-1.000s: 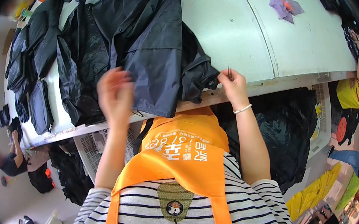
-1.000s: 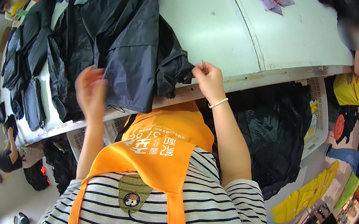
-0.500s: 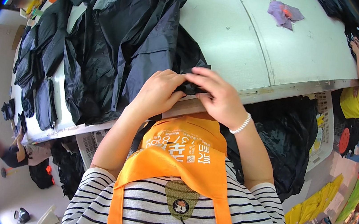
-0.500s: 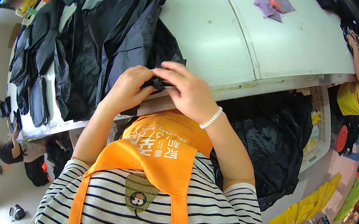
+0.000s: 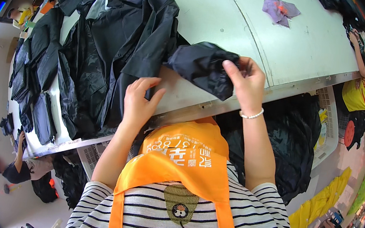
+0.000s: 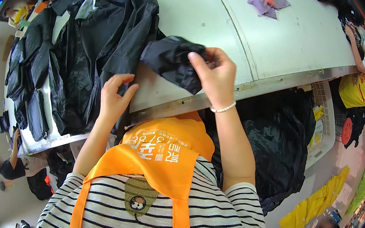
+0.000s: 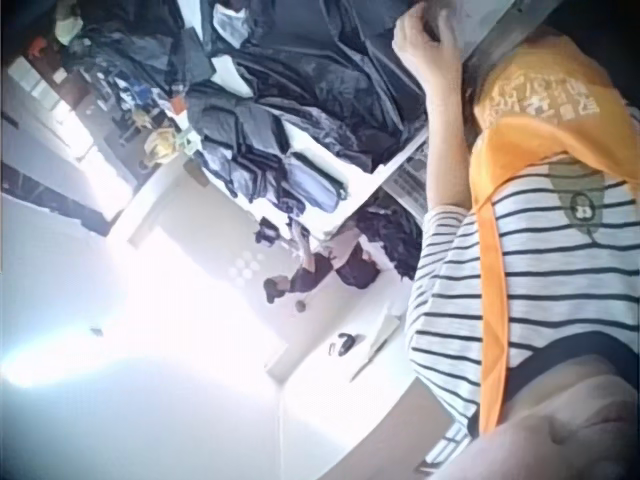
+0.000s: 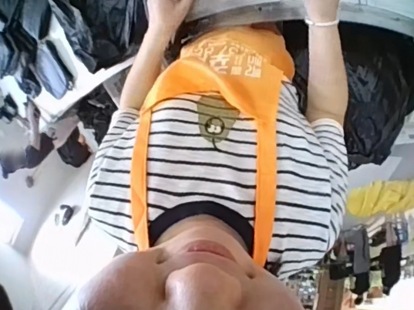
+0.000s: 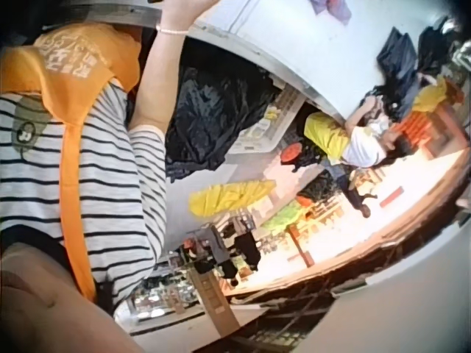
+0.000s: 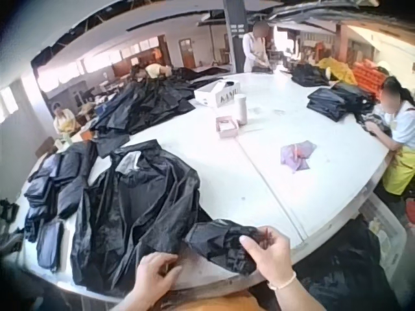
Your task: The person folds a black jacket on a white table. They smooth the fabric, fold the sleeves and body, and place the folded jacket into a black plastic bag. The person then retrieves another jacket from a nearby basket and begins folding it.
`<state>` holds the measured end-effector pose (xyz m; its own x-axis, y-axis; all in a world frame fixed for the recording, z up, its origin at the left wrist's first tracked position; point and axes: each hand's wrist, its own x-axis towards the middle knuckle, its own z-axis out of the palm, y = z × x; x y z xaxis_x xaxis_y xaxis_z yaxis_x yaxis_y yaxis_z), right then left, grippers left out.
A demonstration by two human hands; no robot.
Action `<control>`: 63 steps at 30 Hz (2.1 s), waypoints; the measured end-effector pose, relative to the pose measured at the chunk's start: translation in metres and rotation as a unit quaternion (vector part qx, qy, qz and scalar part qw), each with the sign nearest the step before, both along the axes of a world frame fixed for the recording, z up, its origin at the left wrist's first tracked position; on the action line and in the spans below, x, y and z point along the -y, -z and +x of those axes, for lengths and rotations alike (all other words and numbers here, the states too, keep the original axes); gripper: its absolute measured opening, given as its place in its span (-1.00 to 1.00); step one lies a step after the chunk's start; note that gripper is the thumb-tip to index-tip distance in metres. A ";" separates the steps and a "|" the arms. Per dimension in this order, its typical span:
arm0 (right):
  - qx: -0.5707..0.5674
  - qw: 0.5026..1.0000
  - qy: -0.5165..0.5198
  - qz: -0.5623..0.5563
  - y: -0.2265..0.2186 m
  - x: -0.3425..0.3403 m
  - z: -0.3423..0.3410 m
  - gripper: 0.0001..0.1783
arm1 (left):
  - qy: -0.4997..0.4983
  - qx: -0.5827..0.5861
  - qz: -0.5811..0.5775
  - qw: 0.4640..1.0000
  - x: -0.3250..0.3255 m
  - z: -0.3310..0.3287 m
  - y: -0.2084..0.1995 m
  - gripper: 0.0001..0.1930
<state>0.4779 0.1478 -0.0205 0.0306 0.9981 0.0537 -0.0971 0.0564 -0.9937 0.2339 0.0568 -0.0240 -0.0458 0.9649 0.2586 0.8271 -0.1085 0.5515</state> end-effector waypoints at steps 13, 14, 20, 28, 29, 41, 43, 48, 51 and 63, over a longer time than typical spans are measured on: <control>0.010 0.973 -0.223 -0.059 -0.019 0.038 -0.031 -0.72 | 0.105 0.226 -0.113 0.962 -0.015 0.004 -0.041 -0.63; 0.024 0.972 -0.230 -0.044 -0.026 0.037 -0.029 -0.75 | 0.139 0.163 -0.050 0.976 -0.015 0.000 -0.045 -0.74; 0.084 0.977 -0.194 0.023 -0.033 0.034 -0.037 -0.90 | 0.128 0.044 0.176 0.975 -0.015 0.005 -0.050 -0.60; 0.023 0.955 -0.292 -0.032 -0.015 0.023 -0.037 -0.88 | 0.116 0.603 -0.267 0.743 -0.024 -0.021 -0.030 -0.62; 0.002 0.952 -0.302 -0.046 -0.012 0.020 -0.037 -0.88 | 0.116 0.642 -0.286 0.702 -0.025 -0.019 -0.030 -0.62; 0.163 0.936 -0.309 0.047 -0.043 0.022 -0.042 -0.88 | 0.135 0.379 -0.348 0.847 -0.033 -0.005 -0.031 -0.63; 0.153 0.930 -0.326 0.080 -0.036 0.022 -0.044 -0.90 | 0.119 0.392 -0.372 0.833 -0.035 -0.008 -0.029 -0.63; 0.156 0.946 -0.282 -0.013 -0.031 0.023 -0.051 -0.92 | 0.144 0.406 -0.332 0.839 -0.031 -0.008 -0.029 -0.63; 0.169 0.953 -0.251 -0.011 -0.025 0.027 -0.057 -0.92 | 0.147 0.424 -0.325 0.832 -0.028 -0.010 -0.029 -0.63; 0.287 0.919 -0.178 0.205 -0.021 0.030 -0.072 -0.76 | 0.153 0.388 -0.170 0.893 -0.028 -0.003 -0.016 -0.65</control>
<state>0.4063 0.1176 0.0004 -0.4447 0.8315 0.3330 0.3517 0.5040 -0.7889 0.2311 0.0844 -0.0077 0.1947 0.9798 -0.0461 0.1416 0.0184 0.9898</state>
